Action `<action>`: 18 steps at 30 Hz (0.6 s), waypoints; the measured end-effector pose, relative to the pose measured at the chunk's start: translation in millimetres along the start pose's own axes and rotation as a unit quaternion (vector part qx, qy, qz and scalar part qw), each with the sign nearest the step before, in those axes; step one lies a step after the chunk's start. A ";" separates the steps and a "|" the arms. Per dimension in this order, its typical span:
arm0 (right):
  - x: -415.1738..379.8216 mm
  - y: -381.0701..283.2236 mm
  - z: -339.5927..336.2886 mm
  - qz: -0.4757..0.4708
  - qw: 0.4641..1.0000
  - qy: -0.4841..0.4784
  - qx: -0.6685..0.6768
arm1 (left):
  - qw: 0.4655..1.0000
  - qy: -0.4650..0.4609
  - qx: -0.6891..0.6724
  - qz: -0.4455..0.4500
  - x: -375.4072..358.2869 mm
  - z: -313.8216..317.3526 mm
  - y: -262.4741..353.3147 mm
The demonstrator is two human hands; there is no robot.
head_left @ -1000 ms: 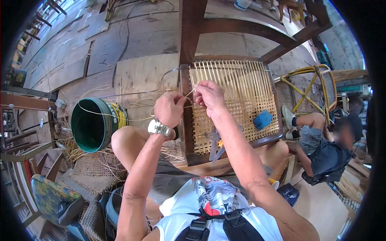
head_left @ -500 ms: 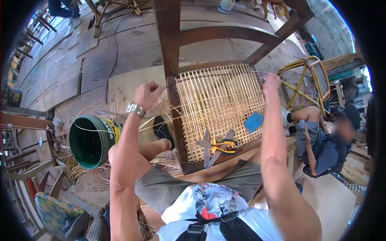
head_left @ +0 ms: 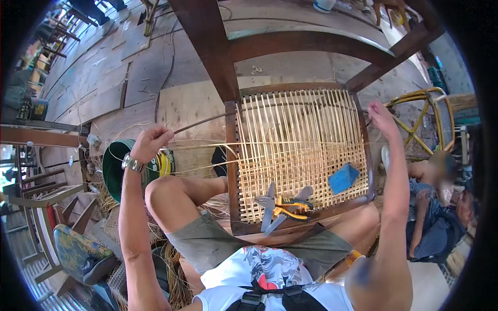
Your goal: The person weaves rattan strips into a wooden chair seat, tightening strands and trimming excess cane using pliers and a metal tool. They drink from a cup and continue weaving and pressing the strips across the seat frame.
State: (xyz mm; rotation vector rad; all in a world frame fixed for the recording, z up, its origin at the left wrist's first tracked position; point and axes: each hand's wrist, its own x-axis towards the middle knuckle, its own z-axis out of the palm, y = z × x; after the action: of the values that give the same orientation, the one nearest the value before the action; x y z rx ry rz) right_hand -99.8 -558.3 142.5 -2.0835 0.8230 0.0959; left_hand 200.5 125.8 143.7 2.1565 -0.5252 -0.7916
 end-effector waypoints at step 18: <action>-98.5 -111.3 63.1 -0.228 0.923 0.188 -0.245 | 0.984 -0.109 -0.132 0.054 20.0 61.8 39.9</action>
State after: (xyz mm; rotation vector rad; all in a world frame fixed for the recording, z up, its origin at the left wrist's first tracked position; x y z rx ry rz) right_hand -97.1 -414.7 216.3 -2.7747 0.5392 -0.4024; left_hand 168.4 57.2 135.4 1.7949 -0.6063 -0.9849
